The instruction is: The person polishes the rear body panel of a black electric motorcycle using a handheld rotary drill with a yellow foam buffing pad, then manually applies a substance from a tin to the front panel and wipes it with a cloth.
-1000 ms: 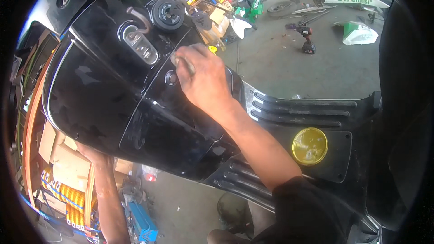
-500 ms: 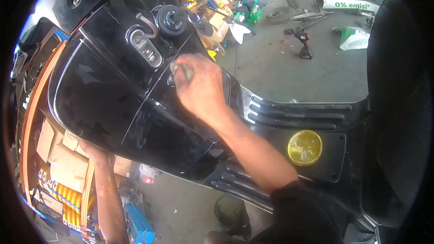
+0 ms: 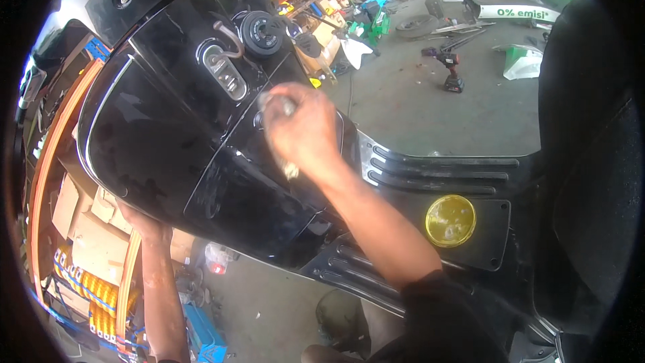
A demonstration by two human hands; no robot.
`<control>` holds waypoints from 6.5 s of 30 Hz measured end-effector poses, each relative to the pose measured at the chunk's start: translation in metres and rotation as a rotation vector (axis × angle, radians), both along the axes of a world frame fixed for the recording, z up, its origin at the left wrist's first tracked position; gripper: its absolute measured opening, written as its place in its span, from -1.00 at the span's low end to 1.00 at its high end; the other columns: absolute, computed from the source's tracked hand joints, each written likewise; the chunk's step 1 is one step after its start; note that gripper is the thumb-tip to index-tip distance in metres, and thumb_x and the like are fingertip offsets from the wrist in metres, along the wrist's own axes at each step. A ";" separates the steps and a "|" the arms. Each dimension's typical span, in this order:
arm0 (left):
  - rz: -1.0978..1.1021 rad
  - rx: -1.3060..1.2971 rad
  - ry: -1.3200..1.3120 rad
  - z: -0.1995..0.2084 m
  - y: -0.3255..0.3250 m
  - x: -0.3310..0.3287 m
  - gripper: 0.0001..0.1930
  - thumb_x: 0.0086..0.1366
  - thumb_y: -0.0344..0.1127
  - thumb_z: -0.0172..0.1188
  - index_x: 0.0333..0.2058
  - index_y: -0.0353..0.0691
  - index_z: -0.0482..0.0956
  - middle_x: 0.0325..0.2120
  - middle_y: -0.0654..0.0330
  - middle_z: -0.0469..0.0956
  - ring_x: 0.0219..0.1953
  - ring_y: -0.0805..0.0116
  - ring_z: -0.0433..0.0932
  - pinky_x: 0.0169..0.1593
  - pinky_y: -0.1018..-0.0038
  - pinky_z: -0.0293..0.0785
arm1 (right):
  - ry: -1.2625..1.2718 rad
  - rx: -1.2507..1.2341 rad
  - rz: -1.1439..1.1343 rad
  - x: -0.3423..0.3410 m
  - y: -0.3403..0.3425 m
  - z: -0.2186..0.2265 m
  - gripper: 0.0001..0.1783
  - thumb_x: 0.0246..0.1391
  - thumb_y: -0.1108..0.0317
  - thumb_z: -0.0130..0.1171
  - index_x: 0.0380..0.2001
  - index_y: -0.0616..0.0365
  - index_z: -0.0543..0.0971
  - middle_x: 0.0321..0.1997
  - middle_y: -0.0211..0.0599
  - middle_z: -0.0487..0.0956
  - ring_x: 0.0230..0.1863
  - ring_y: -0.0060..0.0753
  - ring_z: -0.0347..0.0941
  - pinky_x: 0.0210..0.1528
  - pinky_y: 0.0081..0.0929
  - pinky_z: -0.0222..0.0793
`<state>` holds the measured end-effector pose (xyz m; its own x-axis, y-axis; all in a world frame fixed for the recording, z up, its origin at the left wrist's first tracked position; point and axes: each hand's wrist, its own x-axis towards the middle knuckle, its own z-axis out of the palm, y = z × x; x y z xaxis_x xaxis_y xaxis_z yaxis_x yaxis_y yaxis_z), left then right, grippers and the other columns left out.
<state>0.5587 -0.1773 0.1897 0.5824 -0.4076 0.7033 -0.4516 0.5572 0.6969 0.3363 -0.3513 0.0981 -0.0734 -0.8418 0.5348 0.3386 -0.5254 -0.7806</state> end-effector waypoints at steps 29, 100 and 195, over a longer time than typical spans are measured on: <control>0.071 -0.047 0.027 0.003 0.000 -0.011 -0.60 0.45 -0.16 -0.09 0.13 -0.28 0.31 0.00 0.14 0.41 0.03 0.29 0.42 0.08 0.35 0.39 | -0.146 -0.375 -0.374 0.023 -0.016 -0.031 -0.85 0.00 0.41 0.23 -0.31 0.15 0.63 -0.27 -0.12 0.64 -0.30 -0.04 0.59 -0.20 -0.28 0.48; -0.032 0.027 0.026 0.001 0.001 0.010 -0.61 0.37 0.06 -0.06 -0.10 -0.15 0.42 -0.34 0.24 0.40 -0.24 0.33 0.44 -0.09 0.23 0.46 | 0.040 -0.384 -0.356 0.015 -0.026 -0.028 -0.85 0.01 0.50 0.22 -0.29 0.18 0.60 -0.28 -0.10 0.59 -0.22 0.05 0.55 -0.16 -0.22 0.48; -0.053 -0.056 0.118 0.003 -0.003 -0.015 -0.69 0.43 -0.08 -0.12 -0.06 -0.17 0.37 -0.36 0.25 0.36 -0.35 0.30 0.43 -0.30 0.35 0.43 | -0.020 -0.489 -0.378 0.040 0.025 -0.074 -0.81 -0.02 0.52 0.26 -0.27 0.15 0.61 -0.27 -0.20 0.62 -0.27 -0.16 0.57 -0.21 -0.37 0.49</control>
